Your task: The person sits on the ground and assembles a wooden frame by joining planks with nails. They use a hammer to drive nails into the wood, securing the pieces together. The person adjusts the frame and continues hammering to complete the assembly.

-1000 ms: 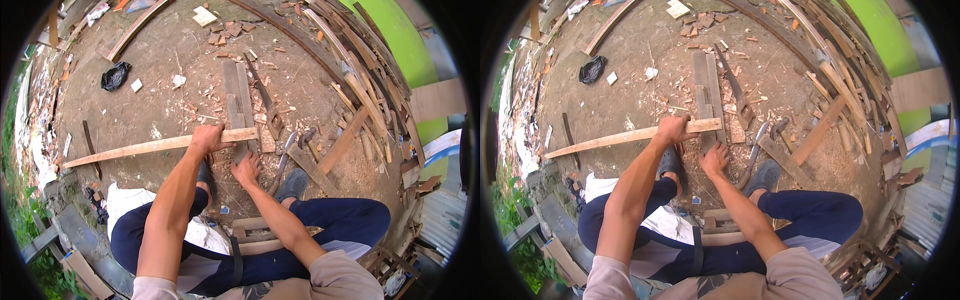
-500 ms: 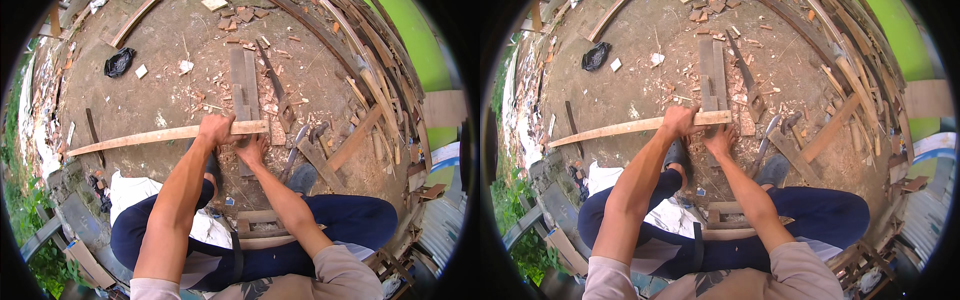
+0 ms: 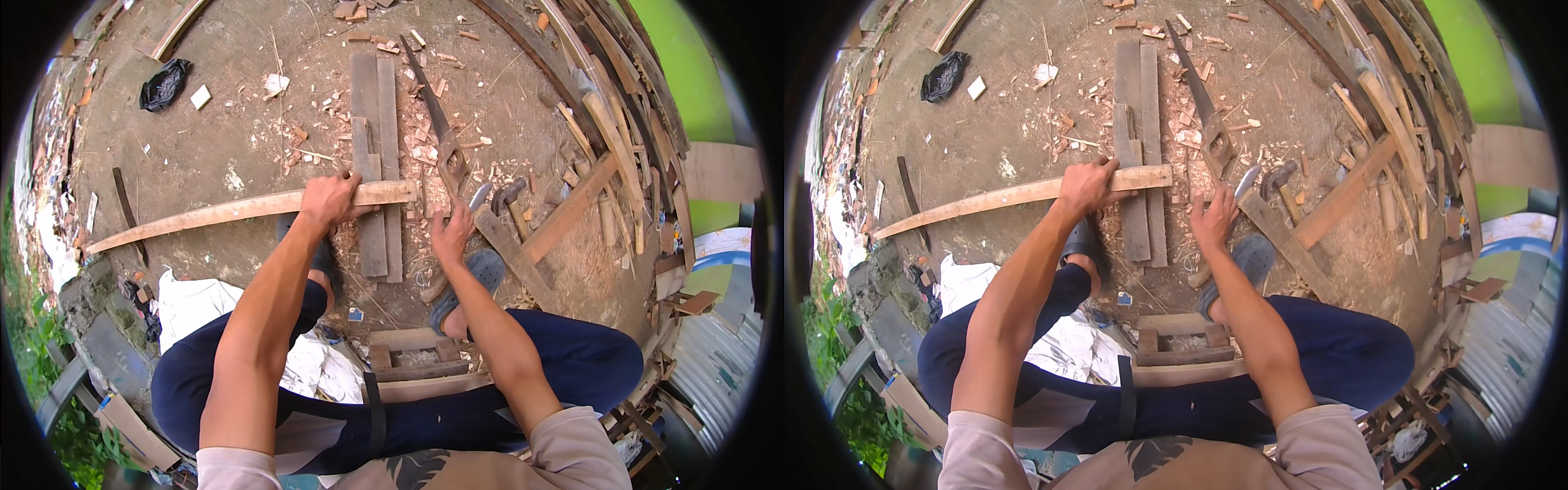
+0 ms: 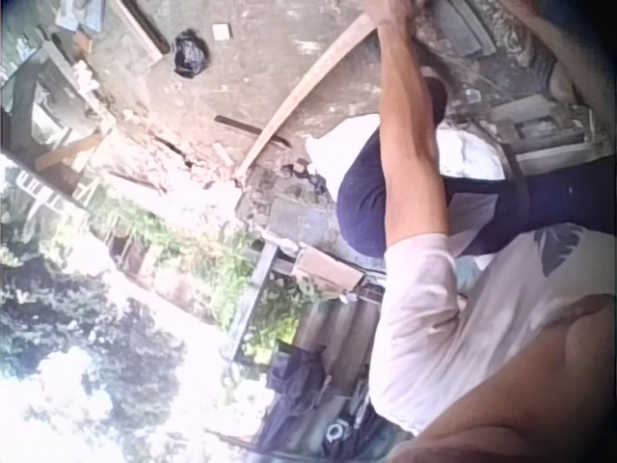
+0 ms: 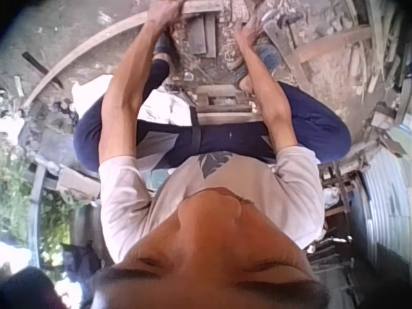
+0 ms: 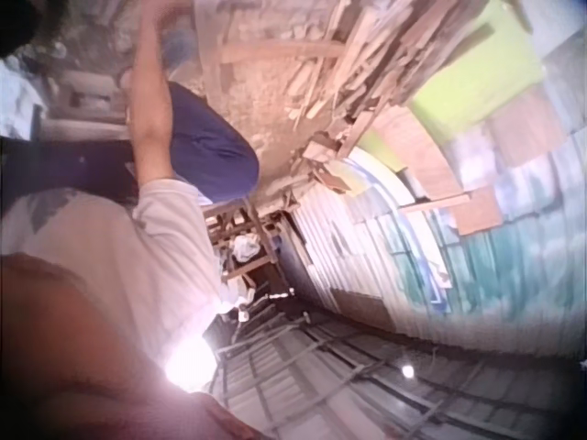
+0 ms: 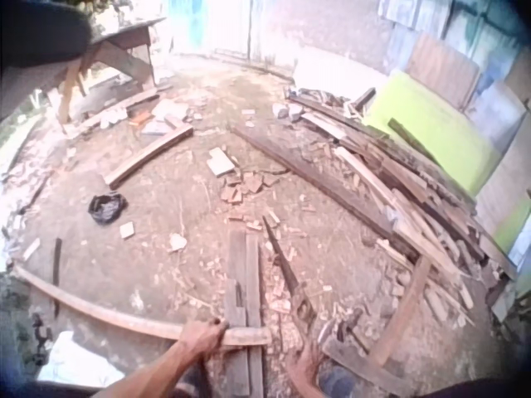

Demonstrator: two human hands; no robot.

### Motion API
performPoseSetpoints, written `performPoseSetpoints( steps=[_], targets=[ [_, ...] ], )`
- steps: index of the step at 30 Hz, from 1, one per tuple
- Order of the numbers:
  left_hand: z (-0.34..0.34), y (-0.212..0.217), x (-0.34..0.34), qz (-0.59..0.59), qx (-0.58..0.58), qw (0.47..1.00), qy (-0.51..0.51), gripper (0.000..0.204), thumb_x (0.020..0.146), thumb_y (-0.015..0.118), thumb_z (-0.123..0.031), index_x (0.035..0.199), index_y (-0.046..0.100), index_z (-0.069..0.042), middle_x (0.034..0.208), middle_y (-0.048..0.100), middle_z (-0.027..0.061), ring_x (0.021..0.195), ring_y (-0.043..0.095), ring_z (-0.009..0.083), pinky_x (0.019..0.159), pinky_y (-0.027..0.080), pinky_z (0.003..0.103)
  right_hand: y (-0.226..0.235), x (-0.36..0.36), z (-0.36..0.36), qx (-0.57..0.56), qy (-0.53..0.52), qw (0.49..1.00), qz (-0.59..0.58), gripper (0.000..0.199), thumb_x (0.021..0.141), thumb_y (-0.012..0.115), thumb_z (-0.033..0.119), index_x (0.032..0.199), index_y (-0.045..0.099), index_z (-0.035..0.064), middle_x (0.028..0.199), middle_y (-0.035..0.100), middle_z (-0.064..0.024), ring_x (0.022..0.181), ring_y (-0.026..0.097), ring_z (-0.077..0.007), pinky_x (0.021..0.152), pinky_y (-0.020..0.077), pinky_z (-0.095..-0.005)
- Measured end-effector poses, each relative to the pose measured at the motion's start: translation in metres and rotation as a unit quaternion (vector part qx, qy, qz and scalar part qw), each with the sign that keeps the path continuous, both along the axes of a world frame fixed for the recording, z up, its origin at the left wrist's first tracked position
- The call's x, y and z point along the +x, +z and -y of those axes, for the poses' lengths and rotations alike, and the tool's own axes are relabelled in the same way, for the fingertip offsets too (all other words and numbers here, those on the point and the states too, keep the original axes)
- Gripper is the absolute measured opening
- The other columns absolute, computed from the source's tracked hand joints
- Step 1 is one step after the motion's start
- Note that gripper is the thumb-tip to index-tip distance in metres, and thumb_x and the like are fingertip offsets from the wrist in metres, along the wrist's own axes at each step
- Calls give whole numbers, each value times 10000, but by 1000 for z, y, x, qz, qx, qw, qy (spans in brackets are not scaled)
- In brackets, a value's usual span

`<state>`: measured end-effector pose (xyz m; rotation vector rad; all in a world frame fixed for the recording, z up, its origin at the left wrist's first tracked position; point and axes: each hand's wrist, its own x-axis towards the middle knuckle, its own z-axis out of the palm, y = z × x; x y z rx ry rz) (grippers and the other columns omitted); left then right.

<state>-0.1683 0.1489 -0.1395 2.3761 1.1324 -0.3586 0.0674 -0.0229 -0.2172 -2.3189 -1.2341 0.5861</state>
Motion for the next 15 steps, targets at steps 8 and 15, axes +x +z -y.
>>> performPoseSetpoints(
  steps=[8, 15],
  targets=[
    [19, 9, 36, 36, 11, 999, -3, 702, 827, 657, -705, 1144, 649, -78, 1015, 680, 190, 820, 730, 389, 698, 593, 477, 75, 11, -69, -48, -7, 970, -239, 525, 1042, 497, 500, 1102, 734, 36, 973, 745, -125, 920, 687, -212, 841, 515, -359],
    [13, -2, 79, 73, 45, 996, 33, 632, 754, 776, -605, 1075, 682, -70, 1076, 657, 139, 980, 696, 318, 739, 589, 448, 60, 47, -70, 43, -108, 953, -281, 326, 1016, 597, 318, 1098, 742, 38, 931, 731, -55, 889, 650, -138, 829, 497, -303]
  ],
)
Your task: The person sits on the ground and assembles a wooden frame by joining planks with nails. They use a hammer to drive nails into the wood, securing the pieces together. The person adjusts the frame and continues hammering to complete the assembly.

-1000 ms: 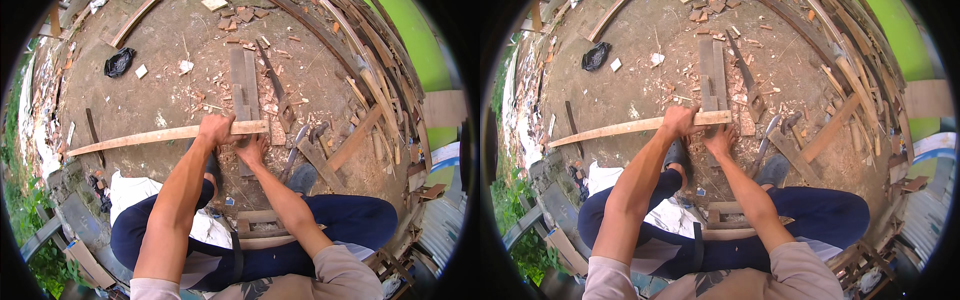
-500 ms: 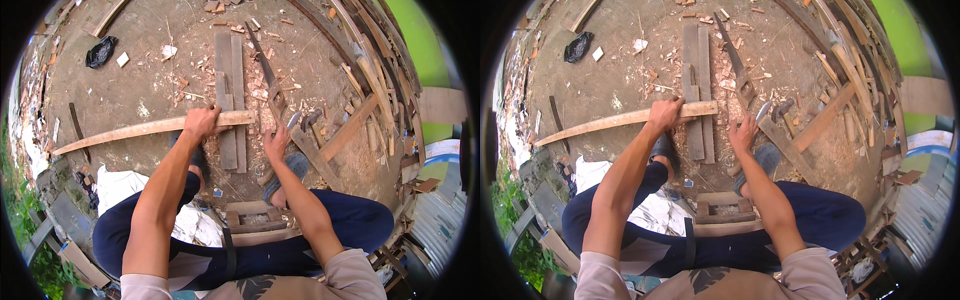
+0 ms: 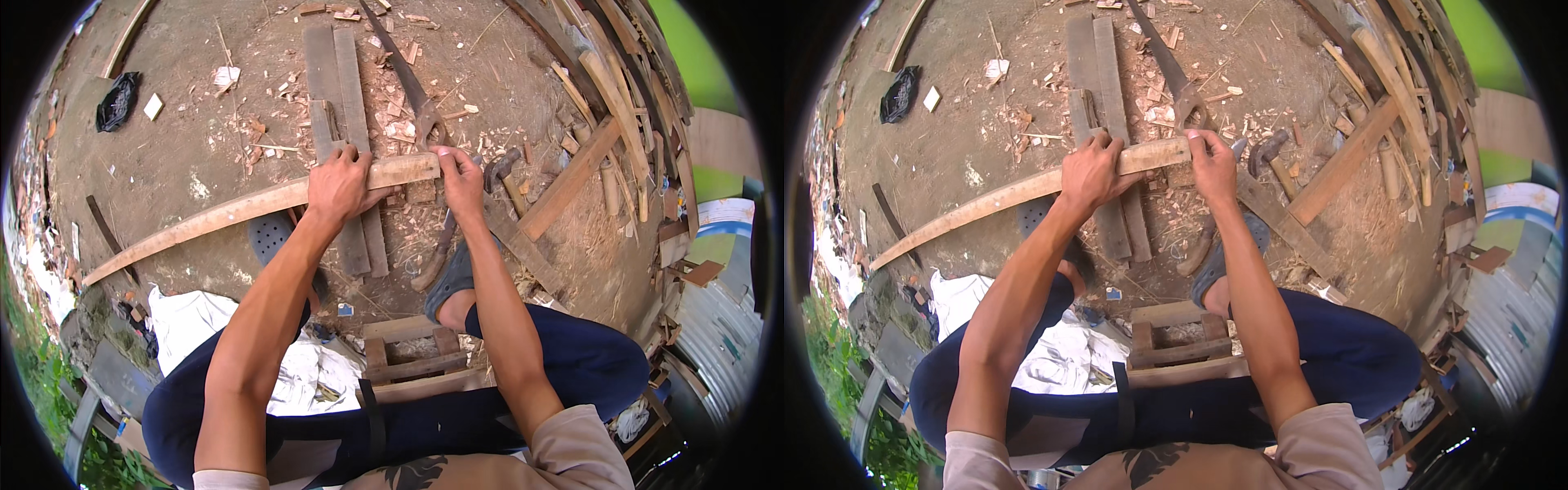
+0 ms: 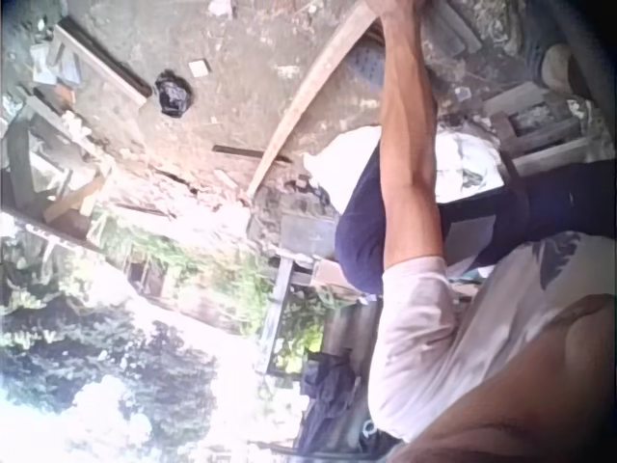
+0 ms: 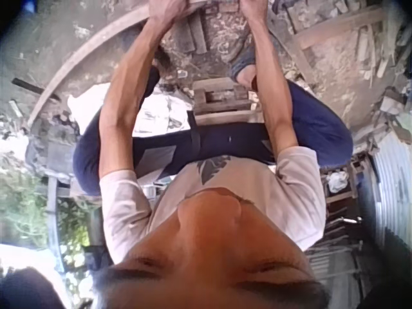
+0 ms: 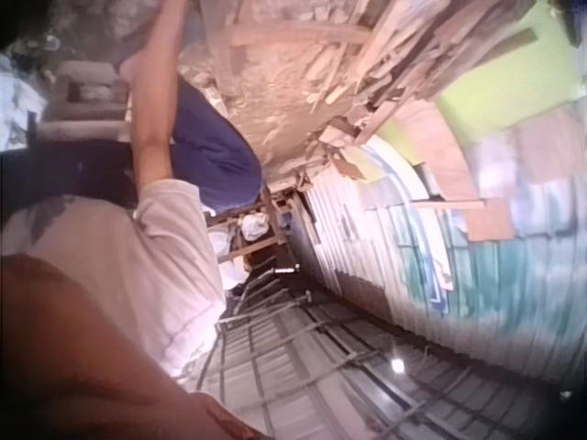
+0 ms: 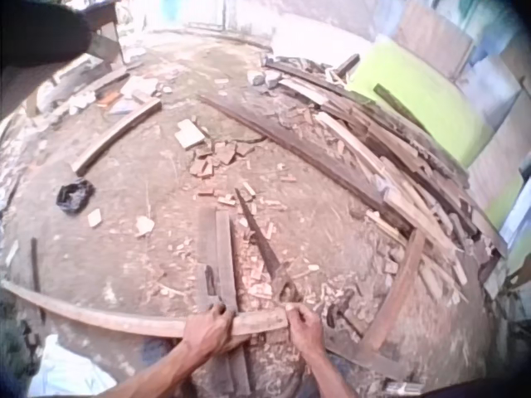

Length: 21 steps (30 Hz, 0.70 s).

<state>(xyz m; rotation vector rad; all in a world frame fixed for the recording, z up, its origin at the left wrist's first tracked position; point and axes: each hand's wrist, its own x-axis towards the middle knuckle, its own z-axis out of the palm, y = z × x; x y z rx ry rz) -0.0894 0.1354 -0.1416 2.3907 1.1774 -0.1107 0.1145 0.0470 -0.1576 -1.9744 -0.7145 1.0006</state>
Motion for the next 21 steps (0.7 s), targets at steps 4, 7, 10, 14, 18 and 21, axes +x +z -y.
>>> performPoseSetpoints(
  steps=[4, 7, 10, 14, 18, 21],
  targets=[
    [1, -15, 1, 21, 26, 999, 12, 598, 732, 801, -558, 1083, 695, -85, 1051, 681, 111, 994, 681, 283, 761, 576, 434, -5, 3, 4, 7, 13, 998, -56, 275, 1009, 597, 231, 1153, 723, 33, 964, 713, -40, 917, 635, -112, 819, 487, -270],
    [4, -21, -2, 43, 50, 998, 0, 589, 712, 811, -531, 1091, 699, -95, 1030, 703, 87, 980, 682, 268, 768, 568, 423, -2, -6, 6, 49, -18, 993, -105, 254, 1003, 603, 185, 1183, 709, 40, 1030, 700, -45, 925, 617, -95, 824, 484, -258],
    [1, -23, -3, 51, 61, 997, 2, 547, 686, 835, -482, 1045, 691, -95, 1041, 720, 63, 970, 684, 255, 779, 567, 403, -19, 4, 4, 31, -18, 992, -120, 248, 995, 607, 167, 1191, 693, 40, 1121, 693, -58, 978, 632, -135, 874, 500, -298],
    [1, -23, -1, 61, 74, 995, 2, 520, 665, 848, -445, 1021, 688, -102, 1048, 731, 55, 948, 690, 248, 777, 569, 394, -36, 22, -8, 25, 88, 980, 176, 264, 961, 660, 199, 1171, 700, 44, 1184, 691, -111, 1104, 618, -275, 967, 468, -389],
    [2, -26, -1, 75, 87, 993, 4, 515, 658, 849, -426, 1027, 690, -104, 1059, 735, 51, 944, 694, 242, 771, 571, 387, -57, 32, -21, -12, 214, 924, 316, 373, 904, 739, 340, 1131, 713, 45, 1269, 648, -137, 1246, 513, -361, 1066, 361, -480],
    [2, -27, -1, 78, 96, 992, 7, 541, 666, 863, -448, 1050, 713, -97, 1018, 746, 51, 944, 703, 237, 755, 570, 383, -66, 34, -27, -38, 238, 919, 312, 353, 911, 747, 351, 1125, 728, 71, 1248, 666, -131, 1254, 521, -366, 1071, 368, -495]
  ],
)
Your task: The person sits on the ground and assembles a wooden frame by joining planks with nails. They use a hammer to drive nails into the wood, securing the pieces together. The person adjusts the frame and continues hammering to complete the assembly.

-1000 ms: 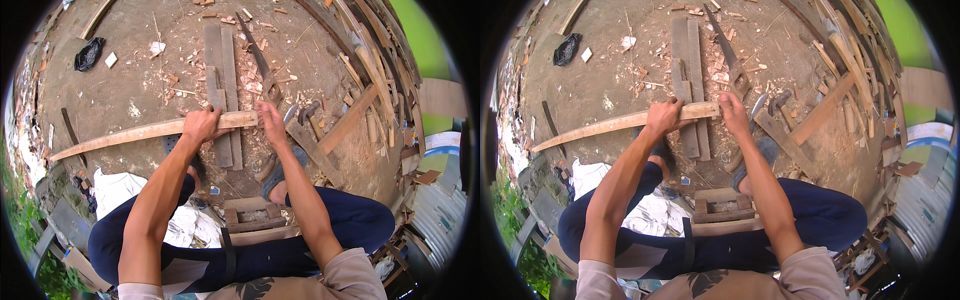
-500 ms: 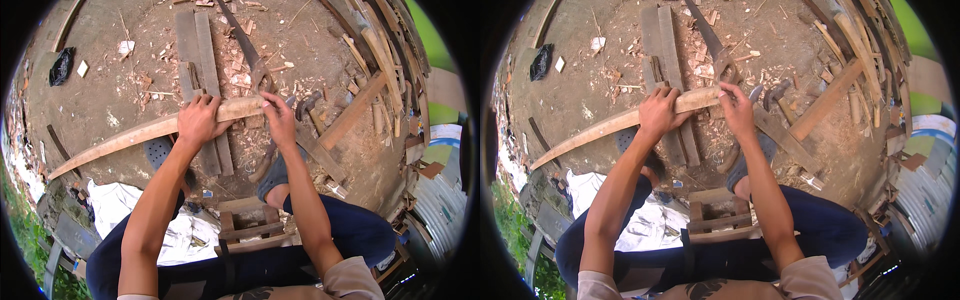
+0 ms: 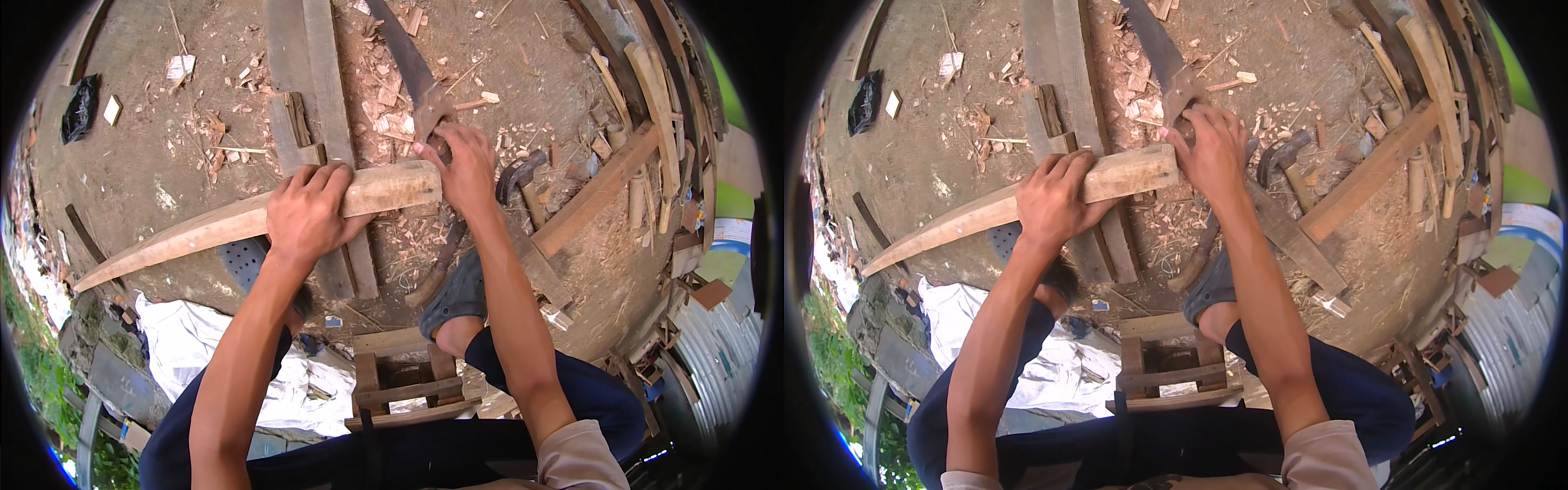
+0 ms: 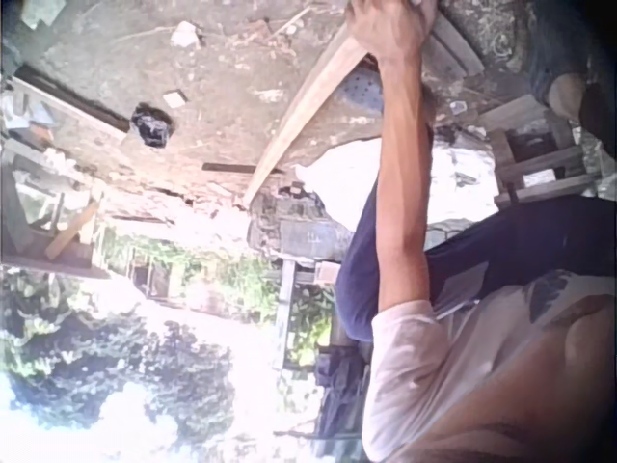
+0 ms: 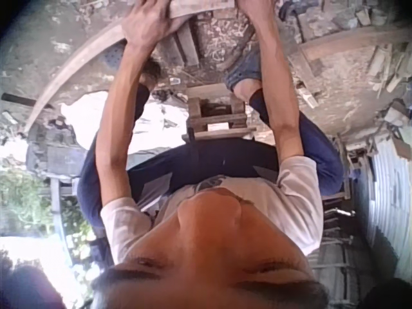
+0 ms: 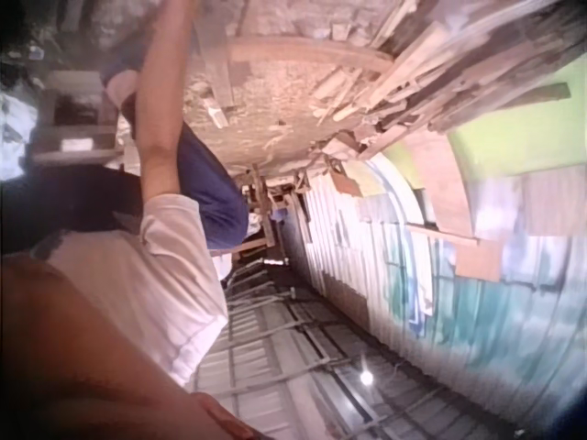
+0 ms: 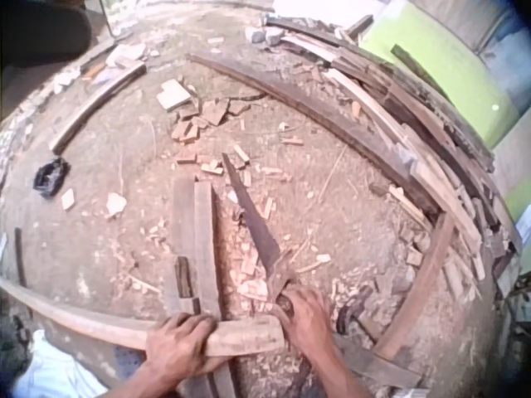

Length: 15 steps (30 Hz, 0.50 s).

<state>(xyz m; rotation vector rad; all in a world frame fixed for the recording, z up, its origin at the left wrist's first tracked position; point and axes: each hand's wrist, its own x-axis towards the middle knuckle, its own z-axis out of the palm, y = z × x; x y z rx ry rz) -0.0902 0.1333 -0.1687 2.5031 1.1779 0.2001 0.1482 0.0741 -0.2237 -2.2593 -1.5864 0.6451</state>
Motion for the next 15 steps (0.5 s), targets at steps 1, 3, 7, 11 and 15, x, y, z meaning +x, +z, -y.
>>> performPoseSetpoints(
  steps=[1, 3, 7, 11, 15],
  targets=[
    [0, 0, 0, 1, -2, 1000, 0, 540, 664, 865, -444, 1049, 713, -96, 1013, 746, 52, 943, 704, 238, 754, 569, 382, -2, 1, -1, -3, 9, 1000, -5, 365, 899, 752, 361, 1109, 730, 63, 1251, 660, -132, 1258, 515, -366, 1074, 352, -493],
    [0, -1, 0, 4, -4, 1000, 0, 537, 660, 869, -435, 1047, 714, -96, 1002, 747, 53, 942, 705, 239, 753, 568, 379, -6, 4, -2, -9, 28, 999, -13, 389, 874, 762, 380, 1077, 734, 49, 1258, 650, -136, 1265, 501, -366, 1079, 321, -490],
    [-1, 2, 0, -2, -10, 1000, -5, 526, 658, 869, -419, 1041, 712, -96, 999, 744, 57, 941, 704, 244, 752, 565, 379, -18, 10, 8, 31, 106, 992, 58, 375, 832, 790, 376, 1000, 739, 45, 1184, 667, -127, 1290, 490, -354, 1084, 300, -511],
    [-2, 6, 2, -8, -22, 1000, -4, 537, 652, 864, -429, 1042, 711, -94, 965, 736, 62, 931, 699, 260, 772, 556, 391, -18, 11, 13, 88, 37, 995, 16, 307, 837, 772, 332, 931, 738, 42, 1021, 687, -119, 1196, 559, -324, 1058, 342, -485],
    [-3, 7, 2, -9, -31, 999, -5, 526, 650, 864, -435, 1024, 717, -95, 933, 727, 73, 933, 689, 276, 800, 547, 403, 23, 13, 7, -40, -200, 955, -218, 313, 888, 723, 354, 895, 742, 42, 883, 704, -86, 927, 653, -246, 926, 459, -355]
  ],
)
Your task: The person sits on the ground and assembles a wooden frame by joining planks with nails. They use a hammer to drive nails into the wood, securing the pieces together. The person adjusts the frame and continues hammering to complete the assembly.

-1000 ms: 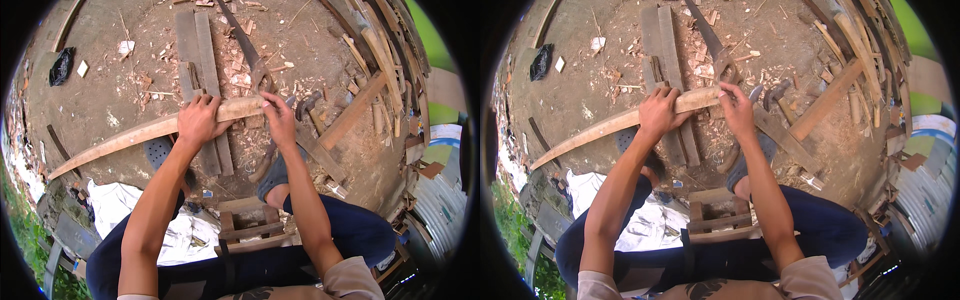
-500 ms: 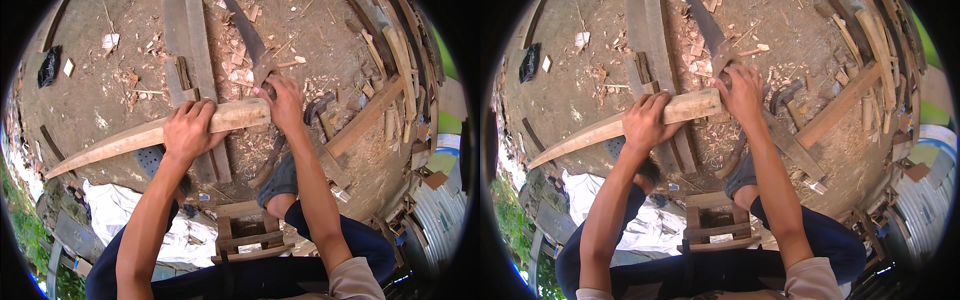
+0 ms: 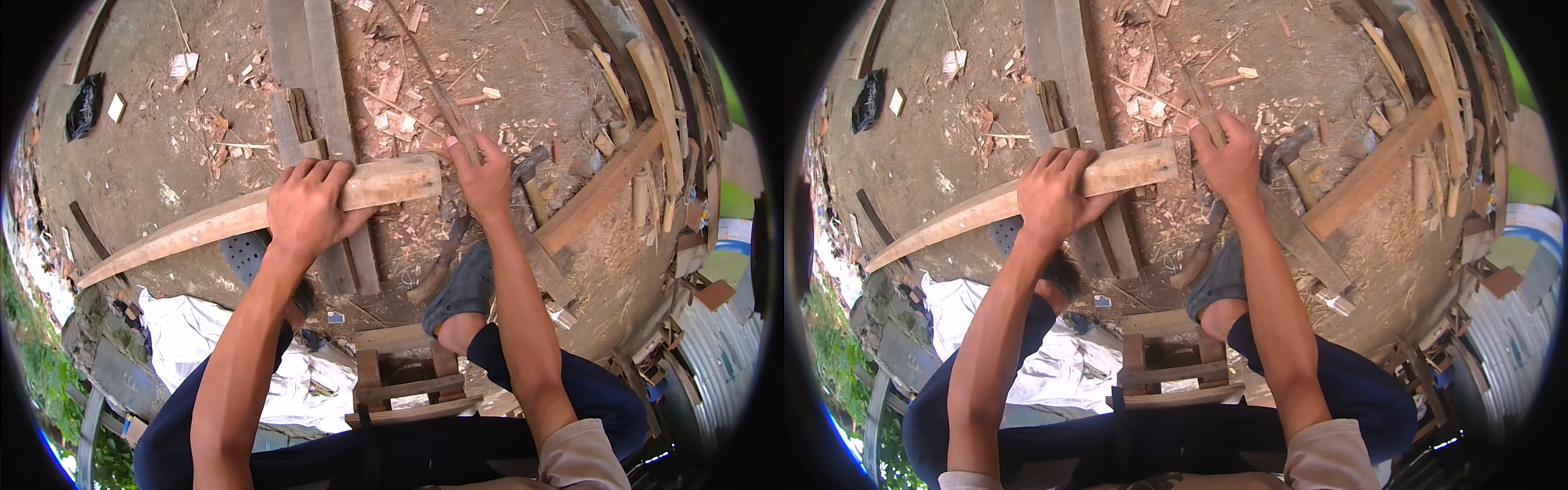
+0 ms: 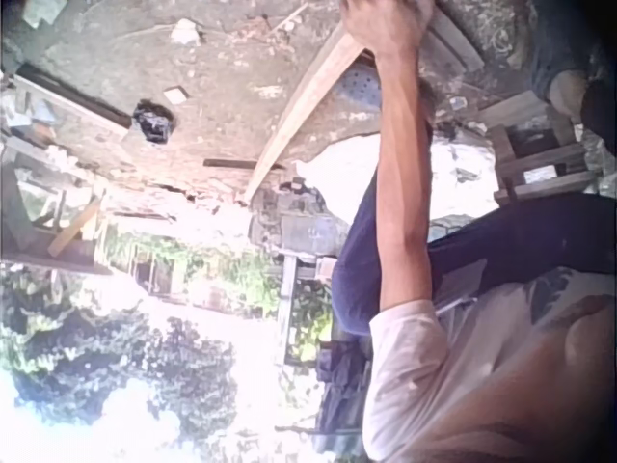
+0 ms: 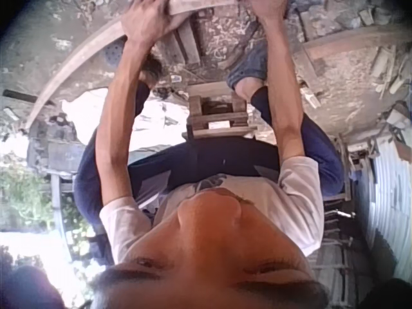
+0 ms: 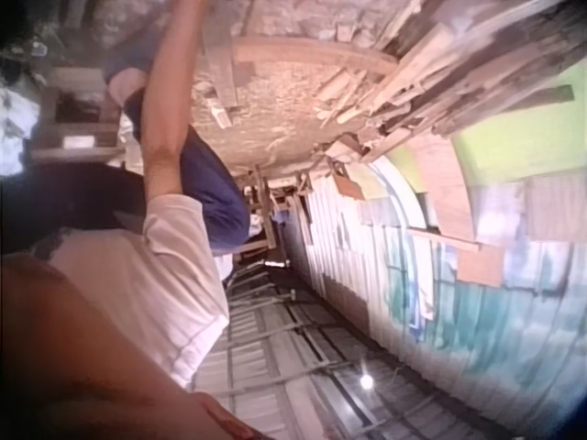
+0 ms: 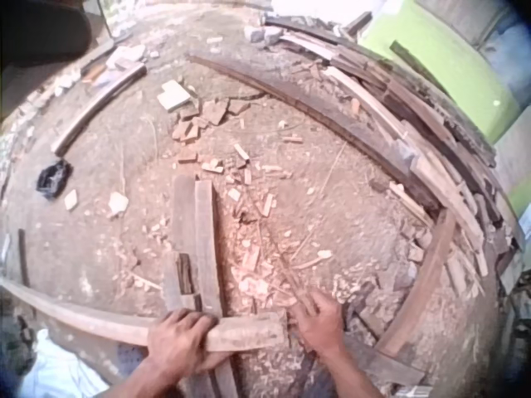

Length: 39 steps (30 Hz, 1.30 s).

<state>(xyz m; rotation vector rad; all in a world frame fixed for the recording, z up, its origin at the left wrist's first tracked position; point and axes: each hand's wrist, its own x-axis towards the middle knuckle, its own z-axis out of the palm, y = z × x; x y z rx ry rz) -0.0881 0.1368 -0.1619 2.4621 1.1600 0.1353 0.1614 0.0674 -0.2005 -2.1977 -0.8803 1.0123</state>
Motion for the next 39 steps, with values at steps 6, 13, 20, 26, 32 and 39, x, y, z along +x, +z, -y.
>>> performPoseSetpoints(
  steps=[6, 13, 20, 26, 32, 39],
  targets=[
    [-8, 15, 6, -6, -56, 998, -11, 584, 746, 783, -575, 1077, 745, -95, 1013, 737, 105, 982, 683, 292, 858, 540, 410, 38, 24, 1, 103, -44, 954, -279, 354, 961, 663, 353, 1054, 731, 18, 1015, 716, -71, 916, 644, -149, 875, 480, -299],
    [-33, 18, 10, -143, -224, 958, -108, 964, 739, 591, -849, 1319, 661, -81, 1126, 738, 184, 1161, 657, 331, 1094, 346, 517, 148, 48, -9, 80, 87, 974, -191, 463, 923, 662, 364, 1227, 675, 15, 939, 676, -41, 870, 611, -126, 819, 477, -291],
    [-11, 35, 11, -110, -230, 965, -63, 1007, 670, 719, -805, 1282, 634, -11, 1160, 694, 214, 1138, 644, 364, 1000, 458, 509, 281, 57, 16, 48, 139, 989, -14, 690, 936, 606, 588, 1200, 670, -46, 932, 708, -72, 933, 643, -121, 835, 488, -254],
    [24, 120, -3, -15, -57, 998, -36, 941, 658, 823, -664, 1263, 588, 17, 1144, 645, 197, 1112, 631, 374, 939, 512, 461, 339, 16, 92, 110, 34, 993, -15, 439, 960, 717, 306, 1227, 656, -36, 1070, 721, -94, 977, 661, -127, 892, 509, -278],
    [44, 212, -42, 85, 85, 992, -49, 822, 627, 886, -492, 1247, 597, -35, 1115, 650, 152, 1022, 644, 330, 864, 517, 429, 353, -46, 98, 124, -24, 986, -113, 354, 969, 718, 238, 1192, 655, -29, 1051, 719, -58, 969, 657, -101, 866, 524, -281],
    [78, 309, -80, 188, 166, 968, -24, 792, 518, 924, -366, 1181, 602, -76, 1065, 629, 96, 947, 630, 305, 822, 498, 420, 353, -79, 106, 192, 74, 954, -221, 692, 915, 759, 433, 1331, 539, -74, 1195, 674, -110, 1067, 642, -160, 963, 514, -311]
  ],
)
